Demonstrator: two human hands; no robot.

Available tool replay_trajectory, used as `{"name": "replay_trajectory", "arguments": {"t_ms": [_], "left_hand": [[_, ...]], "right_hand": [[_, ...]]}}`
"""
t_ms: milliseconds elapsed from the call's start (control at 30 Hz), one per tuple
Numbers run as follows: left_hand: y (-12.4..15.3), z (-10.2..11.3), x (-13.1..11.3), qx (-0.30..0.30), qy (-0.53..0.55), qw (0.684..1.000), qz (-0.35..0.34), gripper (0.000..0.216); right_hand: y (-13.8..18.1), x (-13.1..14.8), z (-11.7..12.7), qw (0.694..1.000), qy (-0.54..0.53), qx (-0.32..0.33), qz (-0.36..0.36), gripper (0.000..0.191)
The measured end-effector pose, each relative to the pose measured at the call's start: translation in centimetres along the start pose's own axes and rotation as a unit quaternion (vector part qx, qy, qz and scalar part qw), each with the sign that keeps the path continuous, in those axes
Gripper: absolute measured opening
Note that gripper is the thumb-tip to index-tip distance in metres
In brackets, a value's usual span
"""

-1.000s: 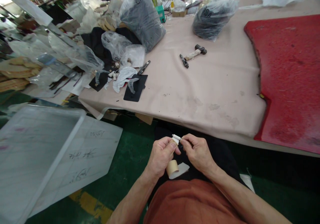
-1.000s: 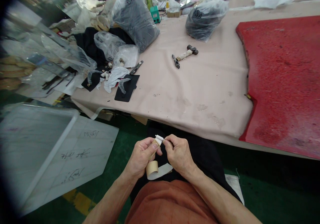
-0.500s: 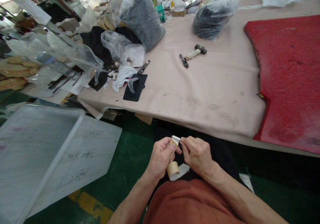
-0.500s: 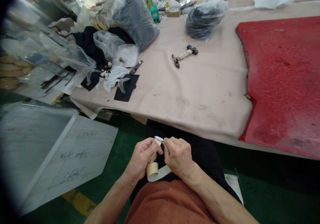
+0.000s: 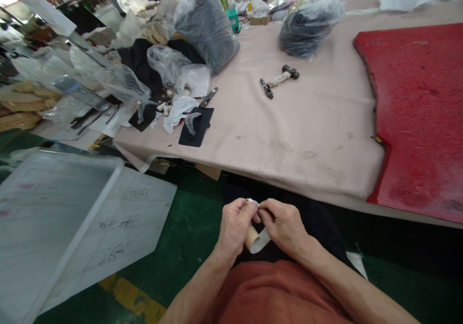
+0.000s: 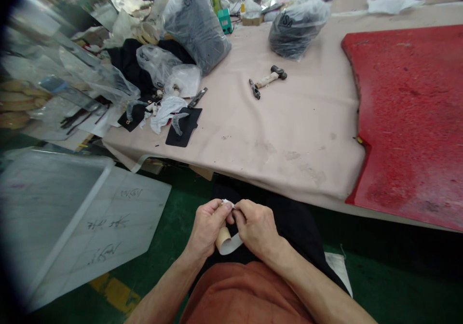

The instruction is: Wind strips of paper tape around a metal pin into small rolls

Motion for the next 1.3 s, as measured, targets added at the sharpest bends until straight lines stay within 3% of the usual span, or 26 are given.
{"name": "replay_trajectory", "arguments": {"t_ms": [33,100,133,200,367,467,700,833,1033,1233,1300], "left_hand": [[0.0,0.1,0.0,0.006,0.004,1.000,-0.001,0.037],[-0.1,0.2,0.0,0.022,0.014,1.000,0.004,0.037],[0.0,0.2,-0.1,0.032,0.021,0.999,0.008,0.037],[0.0,0.2,-0.2,0.061,0.025,0.998,0.014,0.036],[0.2,0.3,-0.5,0.100,-0.007,0.995,0.021,0.035],[0.3,0.5,-0.6,0.113,-0.007,0.993,0.022,0.030],[0.6,0.2,-0.8,0.130,0.030,0.988,0.084,0.022],[0.1,0.2,-1.1,0.134,0.033,0.987,0.078,0.023],[0.1,0.2,-1.2,0.143,-0.002,0.985,0.093,0.019],[0.3,-0.1,-1.1,0.153,0.090,0.979,0.096,0.014],[0.2,-0.2,-1.1,0.133,0.079,0.984,0.087,0.030]], "right_hand": [[-0.3,-0.3,0.1,0.993,-0.079,0.077,-0.045,0.020],[-0.7,-0.5,0.5,0.950,-0.206,0.216,-0.091,0.027],[-0.9,-0.6,0.6,0.928,-0.247,0.264,-0.093,0.031],[-1.3,-0.9,0.8,0.901,-0.301,0.298,-0.095,0.038],[-1.3,-2.2,-0.4,0.887,-0.376,0.203,-0.178,0.041],[-1.0,-2.4,-0.9,0.894,-0.369,0.171,-0.191,0.039],[-1.1,-2.1,0.4,0.962,-0.201,0.115,-0.147,0.035],[-1.1,-1.8,0.7,0.984,-0.102,0.096,-0.106,0.038],[-0.7,-1.9,0.3,0.996,-0.033,0.050,-0.069,0.039],[-0.7,-2.0,0.1,0.997,-0.039,0.029,-0.060,0.036],[-0.7,-1.8,0.1,0.997,-0.044,0.024,-0.054,0.035]]}}
Point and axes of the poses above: each hand's wrist, its own y-axis away from the middle knuckle, its own z-axis out of the back of the hand, x = y × z, the point moved 3 cm from there along -y, towards the middle knuckle, and after that the axes turned 13 degrees about y, right-handed, at the moved point
